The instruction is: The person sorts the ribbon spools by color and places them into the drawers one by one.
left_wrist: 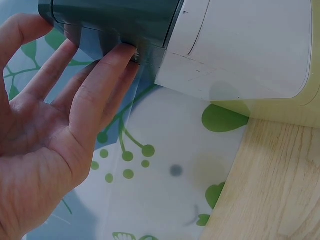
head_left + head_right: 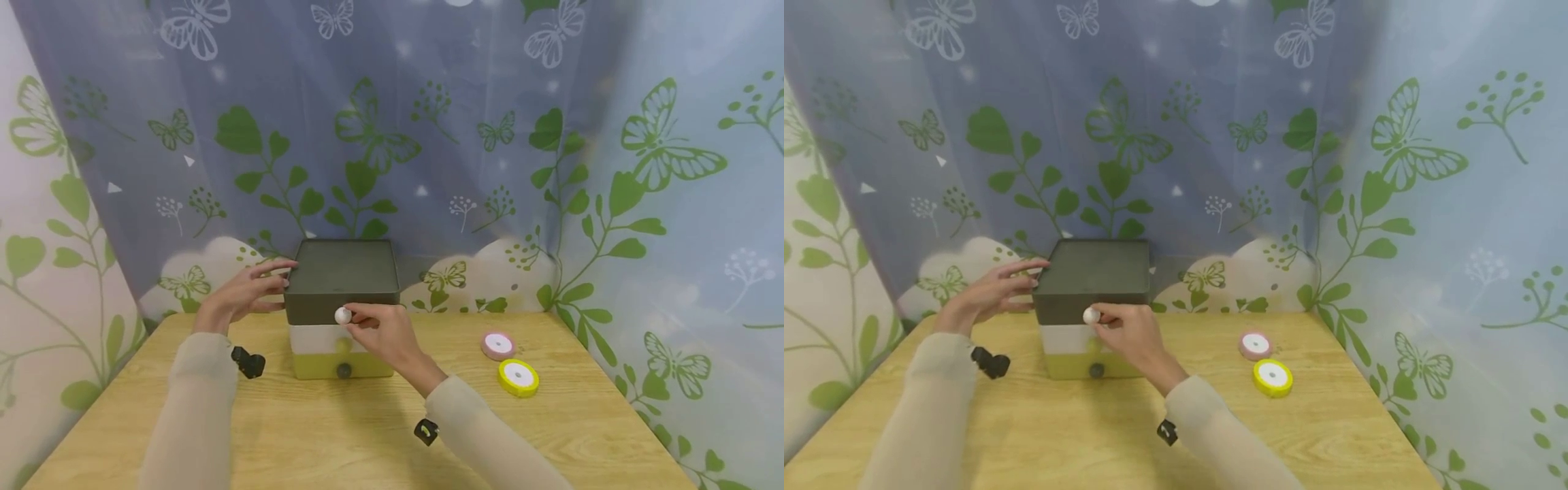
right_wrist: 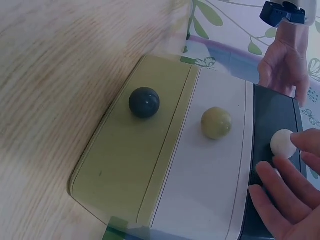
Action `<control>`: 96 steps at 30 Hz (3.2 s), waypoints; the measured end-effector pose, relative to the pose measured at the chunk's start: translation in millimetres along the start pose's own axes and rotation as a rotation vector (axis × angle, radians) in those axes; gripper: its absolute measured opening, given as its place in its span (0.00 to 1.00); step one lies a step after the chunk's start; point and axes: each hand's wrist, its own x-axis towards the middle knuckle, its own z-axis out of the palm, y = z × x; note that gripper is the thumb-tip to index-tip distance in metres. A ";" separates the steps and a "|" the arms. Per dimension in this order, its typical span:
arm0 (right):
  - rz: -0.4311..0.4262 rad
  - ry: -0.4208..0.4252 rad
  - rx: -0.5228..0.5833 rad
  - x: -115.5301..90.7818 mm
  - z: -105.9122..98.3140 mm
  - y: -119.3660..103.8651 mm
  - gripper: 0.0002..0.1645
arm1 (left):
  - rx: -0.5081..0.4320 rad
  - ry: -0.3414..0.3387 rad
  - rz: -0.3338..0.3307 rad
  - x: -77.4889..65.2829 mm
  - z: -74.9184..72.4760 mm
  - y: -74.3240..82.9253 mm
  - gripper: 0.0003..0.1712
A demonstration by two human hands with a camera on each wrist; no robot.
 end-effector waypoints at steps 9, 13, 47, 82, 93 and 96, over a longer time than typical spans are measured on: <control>0.039 -0.008 -0.102 -8.2 2.1 8.9 0.10 | 0.006 0.004 0.007 -0.7 0.6 2.0 0.35; 0.077 -0.082 -0.148 -9.8 7.0 14.0 0.11 | 0.013 -0.003 0.012 -0.3 0.1 1.1 0.36; 0.063 -0.213 -0.212 -9.0 31.7 18.8 0.11 | 0.019 0.009 0.005 0.3 0.4 0.0 0.35; 0.077 -0.242 -0.244 -17.3 28.1 10.9 0.12 | 0.012 0.026 0.003 0.4 1.9 -1.1 0.34; 0.078 -0.262 -0.240 -23.7 25.0 3.0 0.12 | 0.028 0.020 0.012 -0.1 2.0 -0.1 0.34; 0.073 -0.262 -0.233 -26.4 24.6 1.0 0.12 | 0.028 0.015 0.015 -0.1 1.9 -0.5 0.34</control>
